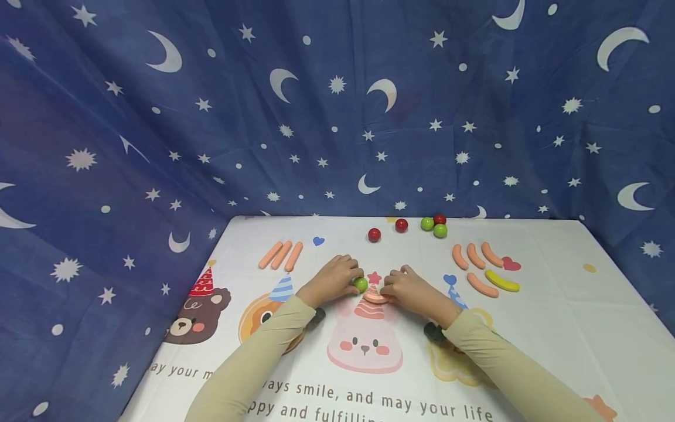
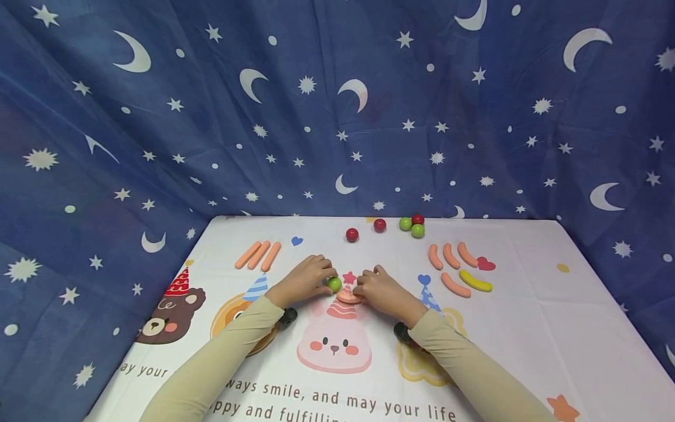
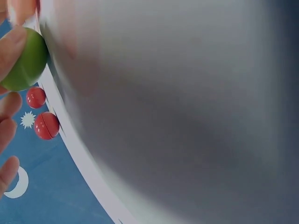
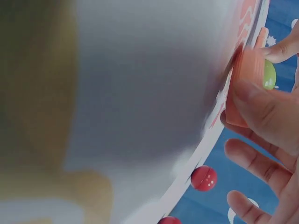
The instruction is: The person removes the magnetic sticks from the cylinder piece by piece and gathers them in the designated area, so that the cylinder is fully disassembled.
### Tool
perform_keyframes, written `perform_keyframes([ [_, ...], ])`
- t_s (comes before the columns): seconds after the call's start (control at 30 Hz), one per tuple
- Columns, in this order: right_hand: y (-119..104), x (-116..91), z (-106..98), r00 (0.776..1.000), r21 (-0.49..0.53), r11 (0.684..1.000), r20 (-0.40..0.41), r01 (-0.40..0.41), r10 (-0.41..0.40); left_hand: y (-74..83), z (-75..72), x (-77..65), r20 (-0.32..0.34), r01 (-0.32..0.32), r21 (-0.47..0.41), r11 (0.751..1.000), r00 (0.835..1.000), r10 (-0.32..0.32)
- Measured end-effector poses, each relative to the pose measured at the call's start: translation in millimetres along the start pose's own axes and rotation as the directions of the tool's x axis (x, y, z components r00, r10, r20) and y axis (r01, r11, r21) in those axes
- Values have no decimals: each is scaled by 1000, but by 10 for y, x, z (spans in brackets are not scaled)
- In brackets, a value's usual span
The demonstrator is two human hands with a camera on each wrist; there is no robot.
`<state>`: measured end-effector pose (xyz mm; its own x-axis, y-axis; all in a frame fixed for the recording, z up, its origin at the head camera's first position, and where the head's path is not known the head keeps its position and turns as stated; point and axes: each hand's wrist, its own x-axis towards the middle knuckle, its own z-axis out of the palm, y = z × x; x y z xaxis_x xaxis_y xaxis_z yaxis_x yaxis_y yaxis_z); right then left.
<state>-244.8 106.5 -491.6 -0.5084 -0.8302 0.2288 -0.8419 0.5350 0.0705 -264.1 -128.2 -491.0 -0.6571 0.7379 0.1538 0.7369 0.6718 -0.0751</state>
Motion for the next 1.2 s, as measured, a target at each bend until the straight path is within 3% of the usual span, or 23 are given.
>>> perform_keyframes([
  [0.17,8,-21,-16,1000,-33,999,3,-2,3,4,-4,1,6,3,4,1000,1000,-3],
  [0.4,18,-36,-37,998,-65,998,-55,6,-9,9,-18,1,8,2,-12,1000,1000,-2],
  [0.63,16,-37,-56,999,-76,997,-36,19,-22,14,-24,9,12,0,-22,1000,1000,0],
  [0.9,23,-14,-114,994,-173,984,-90,39,-56,9,-10,14,-12,-17,0,1000,1000,17],
  [1.2,74,-101,-143,990,-197,979,-125,45,-71,27,-27,2,-4,-21,12,1000,1000,21],
])
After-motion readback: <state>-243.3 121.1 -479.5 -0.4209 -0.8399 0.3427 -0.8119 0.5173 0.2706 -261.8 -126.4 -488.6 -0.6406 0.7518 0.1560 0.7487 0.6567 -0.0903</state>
